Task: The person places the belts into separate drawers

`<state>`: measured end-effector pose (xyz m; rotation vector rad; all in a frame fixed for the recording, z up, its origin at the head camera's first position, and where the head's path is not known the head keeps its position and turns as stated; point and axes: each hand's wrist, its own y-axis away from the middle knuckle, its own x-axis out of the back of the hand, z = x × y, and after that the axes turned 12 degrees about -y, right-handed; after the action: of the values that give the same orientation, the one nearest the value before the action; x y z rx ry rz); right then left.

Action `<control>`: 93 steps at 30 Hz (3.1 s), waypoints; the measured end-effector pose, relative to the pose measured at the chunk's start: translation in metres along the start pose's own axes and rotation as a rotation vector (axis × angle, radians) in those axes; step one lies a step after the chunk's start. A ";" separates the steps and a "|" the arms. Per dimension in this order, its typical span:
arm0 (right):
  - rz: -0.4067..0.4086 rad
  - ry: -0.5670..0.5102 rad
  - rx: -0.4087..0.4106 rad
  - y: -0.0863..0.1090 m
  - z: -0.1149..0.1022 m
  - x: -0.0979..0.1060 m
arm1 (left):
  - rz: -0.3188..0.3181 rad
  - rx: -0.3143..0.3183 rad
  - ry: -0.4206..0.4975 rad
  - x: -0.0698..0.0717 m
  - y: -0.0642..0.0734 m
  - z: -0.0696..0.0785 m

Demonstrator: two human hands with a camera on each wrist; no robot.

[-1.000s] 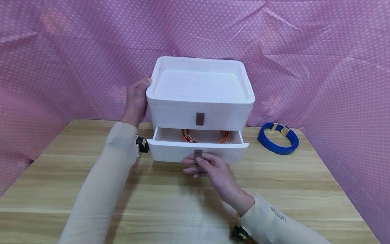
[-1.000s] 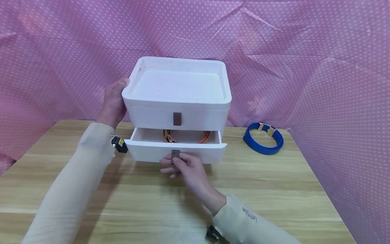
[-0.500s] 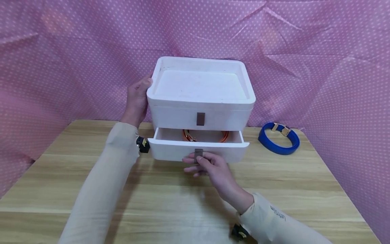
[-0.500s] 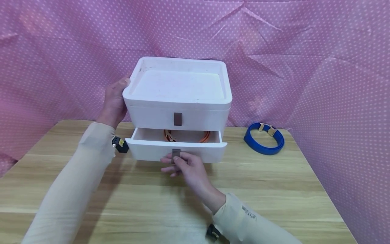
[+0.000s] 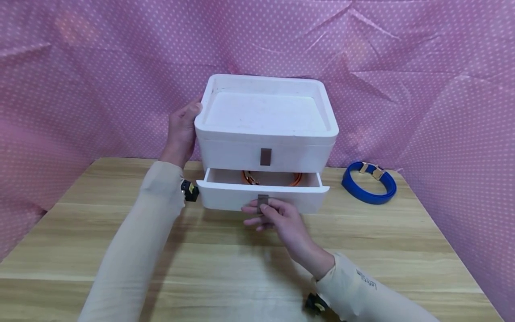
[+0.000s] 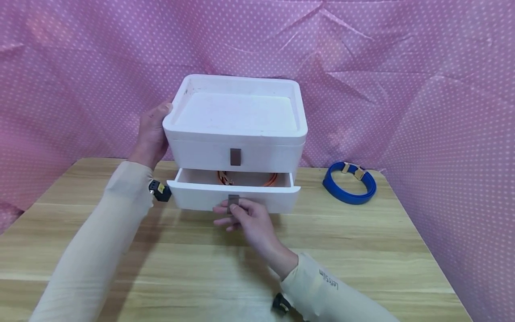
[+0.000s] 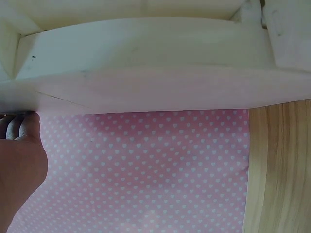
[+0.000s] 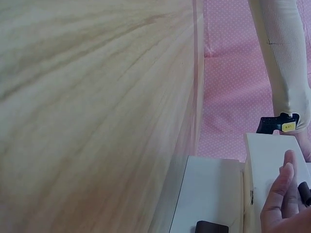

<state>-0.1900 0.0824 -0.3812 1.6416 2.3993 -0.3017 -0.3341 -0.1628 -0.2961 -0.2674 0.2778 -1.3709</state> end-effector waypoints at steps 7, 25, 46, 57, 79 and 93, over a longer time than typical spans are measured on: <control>-0.010 0.009 -0.013 -0.001 -0.002 0.001 | 0.006 -0.012 0.020 0.000 -0.002 -0.001; -0.024 0.034 -0.034 -0.003 -0.005 0.004 | 0.005 -0.017 0.023 0.000 -0.002 -0.002; -0.028 0.029 -0.041 -0.005 -0.010 0.006 | 0.013 -0.026 -0.030 -0.001 0.002 -0.001; -0.015 0.029 -0.050 -0.010 -0.011 0.009 | 0.014 -0.031 0.011 -0.002 0.003 0.000; 0.026 0.023 -0.058 -0.019 -0.011 0.006 | 0.023 -0.019 -0.011 0.001 0.003 0.001; 0.025 0.030 -0.043 -0.020 -0.012 0.006 | 0.023 0.008 -0.025 0.000 0.003 0.002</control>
<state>-0.2112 0.0840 -0.3701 1.6676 2.3880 -0.2218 -0.3310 -0.1626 -0.2951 -0.2739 0.2537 -1.3449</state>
